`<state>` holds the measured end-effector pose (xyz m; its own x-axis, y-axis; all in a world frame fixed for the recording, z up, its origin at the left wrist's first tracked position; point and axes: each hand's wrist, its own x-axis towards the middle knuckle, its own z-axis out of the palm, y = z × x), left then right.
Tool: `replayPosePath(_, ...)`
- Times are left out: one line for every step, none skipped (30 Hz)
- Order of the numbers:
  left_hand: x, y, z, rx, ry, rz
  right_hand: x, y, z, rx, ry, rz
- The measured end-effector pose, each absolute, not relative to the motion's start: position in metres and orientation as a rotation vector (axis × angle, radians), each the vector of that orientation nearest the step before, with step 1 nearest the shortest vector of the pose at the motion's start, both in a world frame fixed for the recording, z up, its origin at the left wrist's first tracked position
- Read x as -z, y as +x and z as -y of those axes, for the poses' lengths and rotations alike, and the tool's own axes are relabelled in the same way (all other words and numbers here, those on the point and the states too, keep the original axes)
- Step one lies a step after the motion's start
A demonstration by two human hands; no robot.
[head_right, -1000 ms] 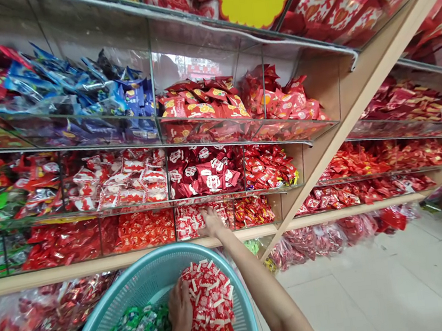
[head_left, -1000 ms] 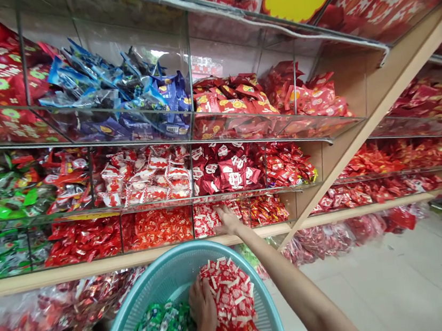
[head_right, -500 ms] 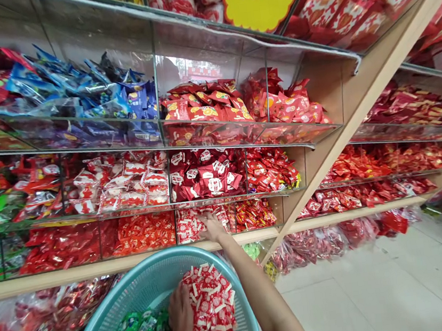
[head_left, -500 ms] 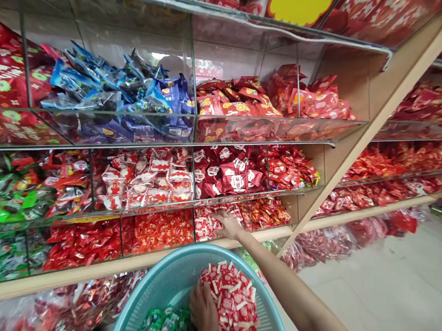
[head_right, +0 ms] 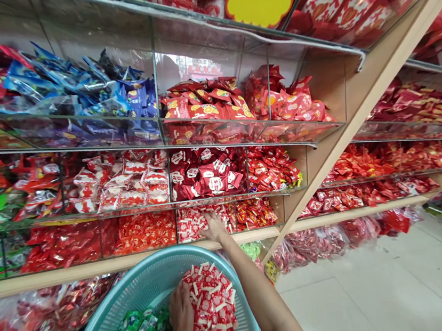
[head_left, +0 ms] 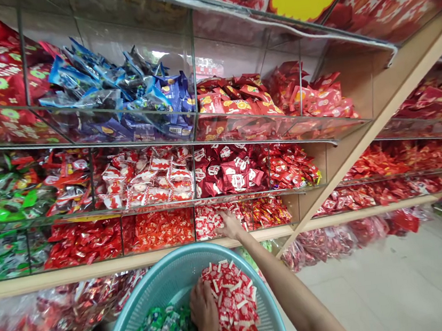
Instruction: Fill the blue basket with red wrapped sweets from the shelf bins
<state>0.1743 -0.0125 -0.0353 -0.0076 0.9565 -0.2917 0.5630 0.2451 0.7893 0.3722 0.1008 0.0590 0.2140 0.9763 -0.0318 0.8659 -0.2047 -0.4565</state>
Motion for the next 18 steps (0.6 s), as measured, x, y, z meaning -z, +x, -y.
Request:
replayPosePath(0.035,0.174,0.013,-0.594,1.424,-1.679,-0.058,0.373,-0.101,-0.456,-2.140,1.726)
replayPosePath(0.036,0.174,0.013,-0.599,1.423,-1.680,-0.057,0.374,-0.101,-0.457,-2.126,1.729)
replayPosePath(0.036,0.174,0.013,-0.605,1.421,-1.681,-0.056,0.375,-0.101,-0.455,-2.114,1.731)
replayPosePath(0.036,0.174,0.013,-0.611,1.419,-1.682,-0.055,0.376,-0.101,-0.452,-2.104,1.730)
replayPosePath(0.037,0.174,0.013,-0.616,1.417,-1.683,-0.055,0.376,-0.101,-0.447,-2.096,1.728)
replayPosePath(0.037,0.175,0.013,-0.618,1.413,-1.686,-0.054,0.377,-0.101,-0.440,-2.091,1.724)
replayPosePath(0.037,0.175,0.013,-0.621,1.406,-1.693,-0.053,0.377,-0.101,-0.433,-2.089,1.718)
replayPosePath(0.037,0.175,0.013,-0.623,1.399,-1.703,-0.052,0.378,-0.102,-0.426,-2.088,1.711)
replayPosePath(0.036,0.175,0.013,-0.626,1.393,-1.713,-0.051,0.378,-0.102,-0.418,-2.089,1.702)
replayPosePath(0.036,0.175,0.013,-0.629,1.390,-1.719,-0.050,0.378,-0.103,-0.410,-2.092,1.692)
replayPosePath(0.035,0.175,0.013,-0.630,1.388,-1.721,-0.049,0.378,-0.103,-0.403,-2.095,1.682)
replayPosePath(0.034,0.175,0.013,-0.629,1.389,-1.718,-0.048,0.378,-0.104,-0.397,-2.098,1.674)
replayPosePath(0.033,0.175,0.013,-0.625,1.389,-1.712,-0.047,0.378,-0.104,-0.393,-2.101,1.667)
replayPosePath(0.033,0.175,0.013,-0.617,1.387,-1.707,-0.046,0.378,-0.104,-0.390,-2.104,1.661)
replayPosePath(0.033,0.175,0.013,-0.611,1.382,-1.705,-0.046,0.378,-0.105,-0.390,-2.105,1.657)
replayPosePath(0.033,0.175,0.013,-0.606,1.378,-1.705,-0.045,0.378,-0.105,-0.391,-2.104,1.653)
replayPosePath(0.034,0.175,0.013,-0.603,1.376,-1.706,-0.045,0.378,-0.105,-0.393,-2.100,1.650)
replayPosePath(0.036,0.175,0.013,-0.602,1.375,-1.708,-0.045,0.378,-0.104,-0.396,-2.093,1.647)
